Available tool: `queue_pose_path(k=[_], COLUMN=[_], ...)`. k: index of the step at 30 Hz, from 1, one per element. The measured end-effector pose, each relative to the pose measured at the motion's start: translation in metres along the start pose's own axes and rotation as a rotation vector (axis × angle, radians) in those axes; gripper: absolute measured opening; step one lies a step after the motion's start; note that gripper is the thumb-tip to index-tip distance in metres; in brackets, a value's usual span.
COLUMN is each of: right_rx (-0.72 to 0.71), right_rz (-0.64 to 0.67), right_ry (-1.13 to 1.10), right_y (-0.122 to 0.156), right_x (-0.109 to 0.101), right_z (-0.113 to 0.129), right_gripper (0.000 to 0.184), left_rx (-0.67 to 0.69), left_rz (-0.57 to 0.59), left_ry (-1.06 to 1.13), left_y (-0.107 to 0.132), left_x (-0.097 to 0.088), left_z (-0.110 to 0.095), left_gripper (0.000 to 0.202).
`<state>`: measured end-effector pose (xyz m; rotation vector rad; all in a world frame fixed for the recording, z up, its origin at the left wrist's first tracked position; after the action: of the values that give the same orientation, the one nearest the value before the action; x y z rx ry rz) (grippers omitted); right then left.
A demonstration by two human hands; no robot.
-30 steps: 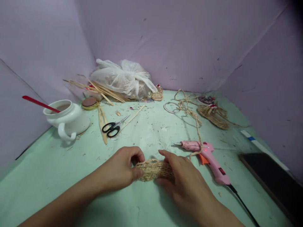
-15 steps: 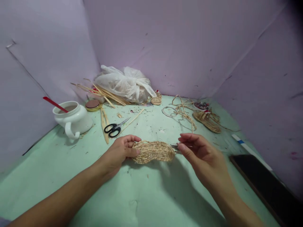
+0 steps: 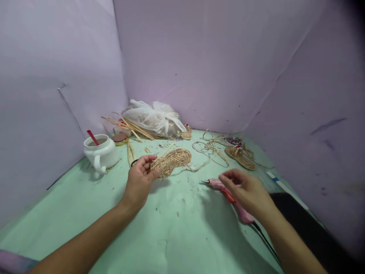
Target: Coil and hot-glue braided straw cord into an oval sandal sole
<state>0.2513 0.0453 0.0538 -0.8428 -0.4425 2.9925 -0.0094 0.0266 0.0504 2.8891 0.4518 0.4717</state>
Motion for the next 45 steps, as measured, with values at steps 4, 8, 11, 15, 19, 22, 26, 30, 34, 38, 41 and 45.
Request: queue_pose_path(k=[4,8,11,15,19,22,26,30,34,38,41,45], right_rx=[0.062,0.111,0.207,0.161,0.025,0.009,-0.002,-0.029,0.031,0.097,0.140,0.167], right_rz=[0.335,0.387,0.376,0.341,0.083,-0.022,-0.069,-0.037,0.079,0.052,0.046,0.051], right_ry=[0.756,0.886,0.838,0.660,0.593,0.533,0.336,-0.067,-0.522,-0.754,-0.822,-0.839], right_y=[0.011,0.026,0.037,0.046,0.036,0.016,-0.005,-0.013,-0.017,-0.017,-0.016,-0.015], right_x=[-0.015,-0.015,-0.018,-0.019,-0.017,-0.011,0.000,0.026,0.061,0.078,0.079,0.081], right_z=[-0.011,-0.016,-0.027,-0.049,-0.058,-0.051,-0.023,0.013,0.030,0.021,0.011,0.005], right_gripper=[0.029,0.029,0.034,0.040,0.038,0.040,0.023,0.037,0.048,0.041,0.035,0.026], left_rx=[0.020,-0.017,-0.038,-0.068,-0.089,-0.105,-0.156,-0.240,-0.317,-0.385,-0.453,-0.498], left_rz=[-0.037,-0.041,-0.034,-0.027,-0.031,-0.033,-0.014,0.035,0.099,0.218,0.296,0.312], left_ry=[0.043,0.084,0.109,0.130,0.144,0.146,0.141,0.117,0.071,0.030,-0.009,-0.080], left_y=[-0.005,-0.005,-0.005,-0.007,-0.007,-0.005,-0.002,0.005,0.014,0.017,0.017,0.018], left_x=[-0.004,-0.004,-0.004,-0.005,-0.004,-0.001,0.002,0.006,0.013,0.016,0.017,0.019], left_z=[-0.002,-0.001,-0.002,0.000,0.002,0.004,0.011,0.024,0.035,0.043,0.050,0.058], left_gripper=[0.038,0.038,0.039,0.040,0.041,0.041,0.042,0.044,0.043,0.040,0.043,0.048])
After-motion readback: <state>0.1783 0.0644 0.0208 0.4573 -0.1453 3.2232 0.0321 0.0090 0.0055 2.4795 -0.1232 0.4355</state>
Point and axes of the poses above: each hand's wrist, its own y-axis away from the middle knuckle, its own x-axis out of the palm, z = x × y, the point moved 2 cm from there along -y, towards the middle knuckle, and after that the axes turned 15 degrees about -x, right-handed, at the moved point
